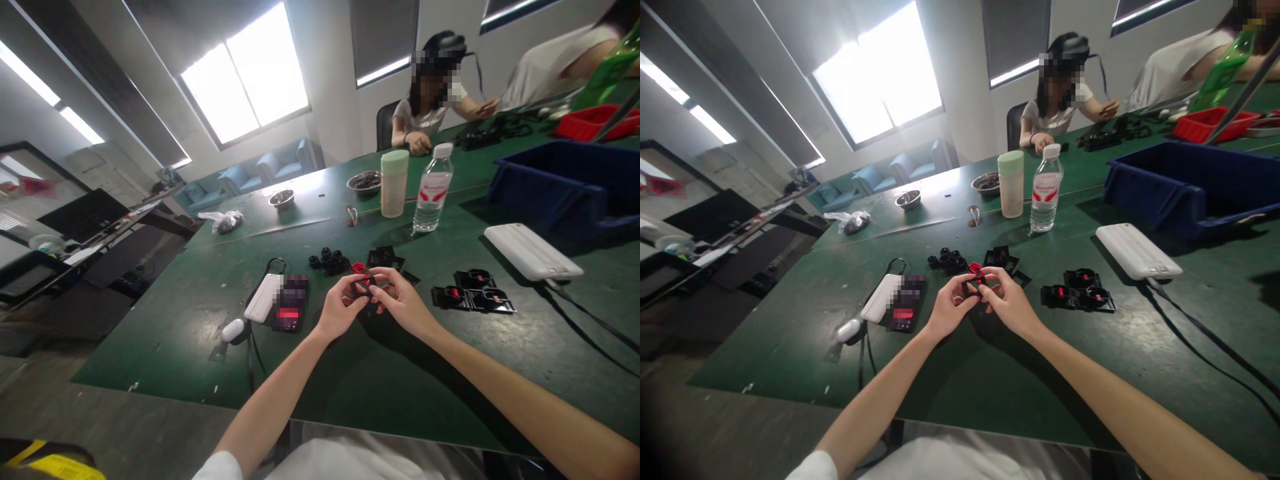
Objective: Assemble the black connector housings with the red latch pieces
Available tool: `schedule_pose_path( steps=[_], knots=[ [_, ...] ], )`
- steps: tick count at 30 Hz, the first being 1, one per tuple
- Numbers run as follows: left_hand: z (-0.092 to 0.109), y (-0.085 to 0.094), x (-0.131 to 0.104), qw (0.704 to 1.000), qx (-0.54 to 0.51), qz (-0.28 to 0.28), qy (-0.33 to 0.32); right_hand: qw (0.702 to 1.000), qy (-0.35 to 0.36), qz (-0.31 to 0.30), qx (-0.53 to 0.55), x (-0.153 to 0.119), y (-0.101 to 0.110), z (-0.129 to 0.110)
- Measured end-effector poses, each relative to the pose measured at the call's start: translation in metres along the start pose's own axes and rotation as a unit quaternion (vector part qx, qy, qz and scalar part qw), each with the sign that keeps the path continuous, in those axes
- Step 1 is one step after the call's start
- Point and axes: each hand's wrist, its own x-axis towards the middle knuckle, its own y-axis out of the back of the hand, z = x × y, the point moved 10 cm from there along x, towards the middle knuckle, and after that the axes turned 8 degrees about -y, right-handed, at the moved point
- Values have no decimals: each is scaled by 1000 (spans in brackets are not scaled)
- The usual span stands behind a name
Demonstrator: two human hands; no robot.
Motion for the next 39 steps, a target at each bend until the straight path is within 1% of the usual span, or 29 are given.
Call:
schedule_pose_path(
  steps=[4, 7, 10, 14, 16, 17, 19, 20, 22, 23, 25, 27, 29, 31, 34, 39],
  knots=[
    [-9, 8, 4, 999, -40, 10, 12, 991, 85, -3, -108, -5, 1, -21],
    [-14, 8, 6, 998, -65, -8, 18, 971, 136, -8, -198, -9, 2, -31],
    [-15, 2, 5, 995, -87, -47, 21, 956, 153, -2, -252, -10, 5, -33],
    [-9, -3, 2, 993, -92, -72, 18, 937, 166, -8, -308, -14, 3, -35],
    [-3, 0, 2, 996, -46, -75, 9, 928, 174, -1, -331, -15, 3, -36],
    [1, 4, 3, 998, -8, -65, -5, 924, 178, 4, -339, -15, 4, -37],
    [13, 21, 6, 995, 87, -13, -50, 918, 185, 13, -351, -16, 5, -38],
    [19, 30, 7, 987, 143, 19, -75, 915, 187, 17, -358, -16, 6, -38],
    [26, 42, 8, 956, 266, 60, -107, 906, 192, 23, -377, -16, 7, -38],
    [26, 45, 9, 936, 328, 64, -111, 900, 195, 25, -389, -17, 6, -38],
    [20, 44, 10, 895, 431, 45, -104, 891, 199, 22, -407, -17, 5, -38],
    [11, 39, 11, 866, 492, 15, -84, 887, 199, 17, -415, -18, 3, -38],
    [4, 35, 11, 852, 520, -6, -66, 887, 198, 12, -418, -19, 1, -38],
    [3, 33, 11, 848, 527, -10, -60, 886, 196, 9, -420, -20, 0, -38],
    [6, 33, 12, 852, 520, 0, -66, 885, 193, 2, -424, -20, -2, -37],
    [11, 39, 12, 867, 490, 32, -89, 881, 198, -6, -430, -20, -4, -35]
  ],
)
